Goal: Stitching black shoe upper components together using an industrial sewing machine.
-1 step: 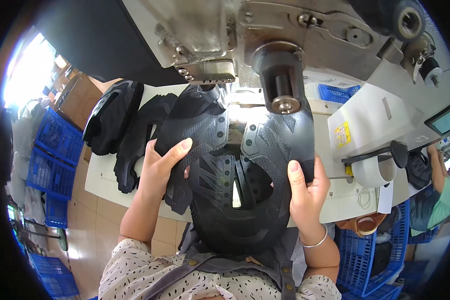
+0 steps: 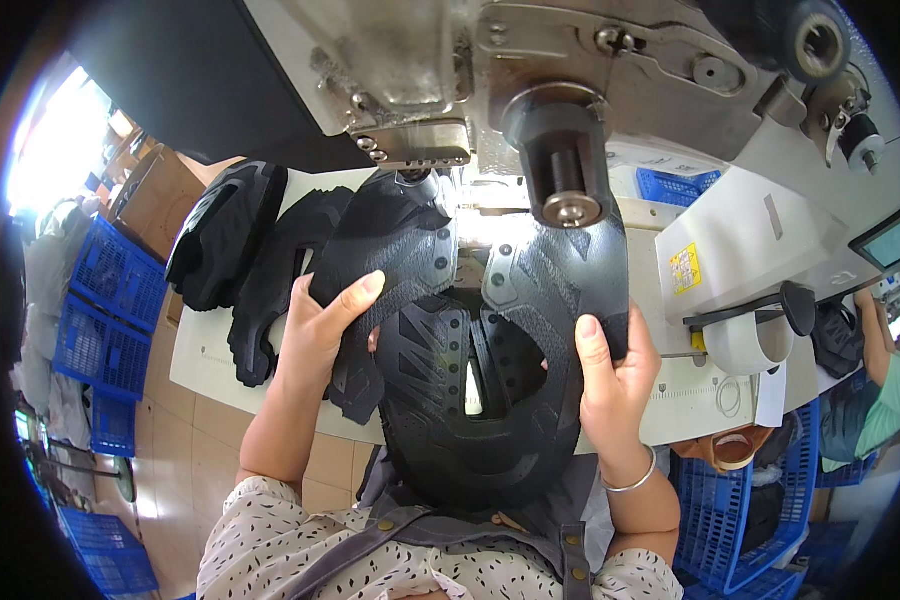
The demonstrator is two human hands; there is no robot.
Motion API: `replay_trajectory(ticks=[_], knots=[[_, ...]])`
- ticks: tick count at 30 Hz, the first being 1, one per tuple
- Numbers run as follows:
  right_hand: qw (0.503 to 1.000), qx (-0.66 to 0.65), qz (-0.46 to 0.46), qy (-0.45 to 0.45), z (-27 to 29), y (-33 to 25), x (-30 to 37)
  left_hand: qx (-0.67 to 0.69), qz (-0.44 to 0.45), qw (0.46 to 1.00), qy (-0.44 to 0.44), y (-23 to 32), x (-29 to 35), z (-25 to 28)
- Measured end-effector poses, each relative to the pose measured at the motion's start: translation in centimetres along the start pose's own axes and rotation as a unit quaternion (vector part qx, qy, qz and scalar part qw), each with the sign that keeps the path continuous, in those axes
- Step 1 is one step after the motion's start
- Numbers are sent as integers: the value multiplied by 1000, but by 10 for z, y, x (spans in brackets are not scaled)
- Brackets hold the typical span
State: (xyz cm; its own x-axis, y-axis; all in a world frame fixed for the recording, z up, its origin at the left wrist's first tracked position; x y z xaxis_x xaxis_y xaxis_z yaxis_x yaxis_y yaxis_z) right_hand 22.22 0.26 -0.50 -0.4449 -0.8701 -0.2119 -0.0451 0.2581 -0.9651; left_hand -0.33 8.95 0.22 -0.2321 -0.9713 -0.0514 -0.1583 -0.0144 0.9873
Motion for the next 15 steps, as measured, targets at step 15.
replay_trajectory(ticks=[15], knots=[[999,-29,-12,-11,-3,5,-36,-34,17,999,28,-12,-39,7]])
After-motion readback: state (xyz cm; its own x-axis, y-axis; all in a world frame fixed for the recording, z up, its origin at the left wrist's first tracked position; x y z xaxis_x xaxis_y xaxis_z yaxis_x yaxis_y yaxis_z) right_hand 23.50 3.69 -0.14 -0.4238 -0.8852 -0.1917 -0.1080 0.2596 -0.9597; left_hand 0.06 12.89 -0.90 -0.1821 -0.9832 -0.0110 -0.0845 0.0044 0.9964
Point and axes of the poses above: each hand's wrist, its own x-axis away from the middle knuckle, its own z-axis out of the back of the hand, y = z × x, the point moved 4 cm from there along -x, towards the middle knuckle, and after that the axes turned 5 degrees about -z, right-handed, at the moved point
